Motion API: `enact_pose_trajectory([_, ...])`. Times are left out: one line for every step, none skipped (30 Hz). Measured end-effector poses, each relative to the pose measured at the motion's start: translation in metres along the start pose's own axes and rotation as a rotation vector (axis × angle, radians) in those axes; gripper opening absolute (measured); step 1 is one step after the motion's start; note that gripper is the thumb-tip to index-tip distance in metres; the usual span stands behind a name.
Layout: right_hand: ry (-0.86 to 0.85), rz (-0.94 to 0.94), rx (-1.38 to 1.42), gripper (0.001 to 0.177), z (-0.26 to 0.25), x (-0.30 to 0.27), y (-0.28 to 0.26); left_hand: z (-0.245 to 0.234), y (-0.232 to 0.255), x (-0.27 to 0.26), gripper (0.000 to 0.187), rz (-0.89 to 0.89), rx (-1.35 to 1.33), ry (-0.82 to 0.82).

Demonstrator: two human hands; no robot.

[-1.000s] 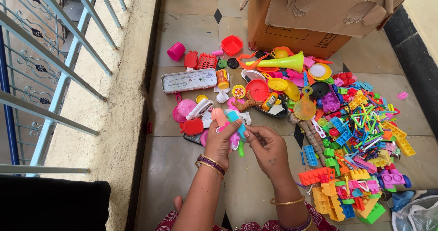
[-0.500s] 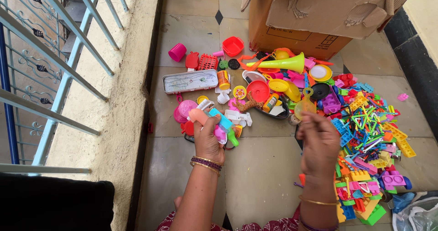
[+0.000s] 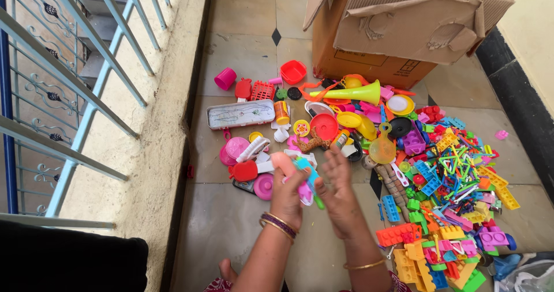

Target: The person sits on a tiled floor and sorts a large pile of colorful plastic toys. They pick up various items, including building blocks, kitchenware, and figurines, inspect them, and place them into a cardboard box.

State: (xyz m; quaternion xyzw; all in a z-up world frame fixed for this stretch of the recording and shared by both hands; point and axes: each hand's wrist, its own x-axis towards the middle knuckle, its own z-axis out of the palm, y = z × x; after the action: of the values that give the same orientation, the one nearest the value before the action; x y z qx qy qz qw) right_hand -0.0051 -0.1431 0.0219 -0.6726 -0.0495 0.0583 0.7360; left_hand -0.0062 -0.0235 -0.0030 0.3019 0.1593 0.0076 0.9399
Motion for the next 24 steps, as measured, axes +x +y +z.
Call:
enact_pose_trajectory([-0.022, 0.039, 0.013, 0.089, 0.007, -0.002, 0.004, 0.000, -0.005, -0.003, 0.052, -0.037, -0.001, -0.004])
enact_pose_trajectory([-0.045, 0.077, 0.026, 0.083, 0.013, -0.005, 0.006, 0.000, -0.008, -0.004, 0.054, -0.067, -0.006, 0.003])
enact_pose_trajectory([-0.068, 0.114, 0.038, 0.077, 0.016, -0.006, 0.007, 0.000, -0.009, -0.004, 0.056, -0.096, -0.012, 0.009])
enact_pose_trajectory([-0.067, 0.136, 0.073, 0.073, 0.016, -0.006, 0.005, 0.000, -0.011, -0.004, 0.058, -0.125, -0.018, 0.016])
enact_pose_trajectory([-0.066, 0.156, 0.110, 0.069, 0.016, -0.004, 0.004, -0.001, -0.011, -0.003, 0.056, -0.120, -0.012, 0.009])
enact_pose_trajectory([-0.066, 0.176, 0.146, 0.064, 0.015, -0.003, 0.003, -0.001, -0.011, -0.002, 0.055, -0.116, -0.006, 0.003])
enact_pose_trajectory([-0.077, 0.171, 0.140, 0.064, 0.013, -0.002, 0.003, -0.001, -0.012, -0.002, 0.054, -0.111, -0.001, -0.001])
enact_pose_trajectory([-0.087, 0.166, 0.133, 0.063, 0.011, -0.002, 0.004, -0.002, -0.012, -0.002, 0.055, -0.119, 0.019, -0.013])
enact_pose_trajectory([-0.097, 0.162, 0.127, 0.063, 0.008, -0.002, 0.007, -0.004, -0.012, 0.000, 0.055, -0.128, 0.039, -0.025])
enact_pose_trajectory([-0.085, 0.169, 0.133, 0.061, 0.006, -0.002, 0.012, -0.006, -0.012, 0.001, 0.057, -0.137, 0.059, -0.036])
enact_pose_trajectory([-0.072, 0.175, 0.138, 0.060, 0.002, -0.001, 0.017, -0.008, -0.012, 0.003, 0.057, -0.173, 0.053, -0.026])
enact_pose_trajectory([-0.059, 0.182, 0.143, 0.060, -0.001, 0.000, 0.024, -0.010, -0.013, 0.005, 0.057, -0.209, 0.047, -0.014])
enact_pose_trajectory([-0.049, 0.165, 0.207, 0.058, -0.004, 0.002, 0.031, -0.012, -0.015, 0.008, 0.058, -0.247, 0.042, -0.006])
enact_pose_trajectory([-0.040, 0.147, 0.271, 0.056, -0.007, 0.003, 0.039, -0.014, -0.018, 0.011, 0.059, -0.242, 0.160, -0.007])
enact_pose_trajectory([-0.022, 0.123, 0.337, 0.055, -0.010, 0.005, 0.046, -0.017, -0.021, 0.014, 0.060, -0.240, 0.284, -0.018])
enact_pose_trajectory([-0.006, 0.142, 0.439, 0.055, -0.011, 0.004, 0.053, -0.020, -0.025, 0.018, 0.062, -0.236, 0.407, -0.029])
enact_pose_trajectory([0.011, 0.152, 0.541, 0.056, -0.011, 0.005, 0.059, -0.022, -0.028, 0.025, 0.063, -0.216, 0.474, -0.068])
enact_pose_trajectory([0.026, 0.161, 0.643, 0.056, -0.013, 0.007, 0.063, -0.025, -0.032, 0.030, 0.066, -0.195, 0.541, -0.107])
enact_pose_trajectory([0.069, 0.201, 0.696, 0.057, -0.015, 0.007, 0.066, -0.030, -0.037, 0.032, 0.071, -0.172, 0.607, -0.142])
enact_pose_trajectory([0.112, 0.240, 0.751, 0.057, -0.014, 0.005, 0.069, -0.035, -0.041, 0.034, 0.073, -0.202, 0.534, -0.140])
enact_pose_trajectory([0.148, 0.278, 0.806, 0.058, -0.014, 0.008, 0.071, -0.040, -0.042, 0.038, 0.076, -0.227, 0.462, -0.135])
enact_pose_trajectory([0.156, 0.287, 0.799, 0.058, -0.016, 0.011, 0.072, -0.043, -0.042, 0.041, 0.078, -0.252, 0.389, -0.130])
enact_pose_trajectory([0.161, 0.302, 0.792, 0.058, -0.017, 0.012, 0.072, -0.044, -0.043, 0.043, 0.073, -0.193, 0.385, -0.033])
enact_pose_trajectory([0.167, 0.317, 0.785, 0.058, -0.020, 0.018, 0.072, -0.044, -0.041, 0.046, 0.068, -0.133, 0.378, 0.064])
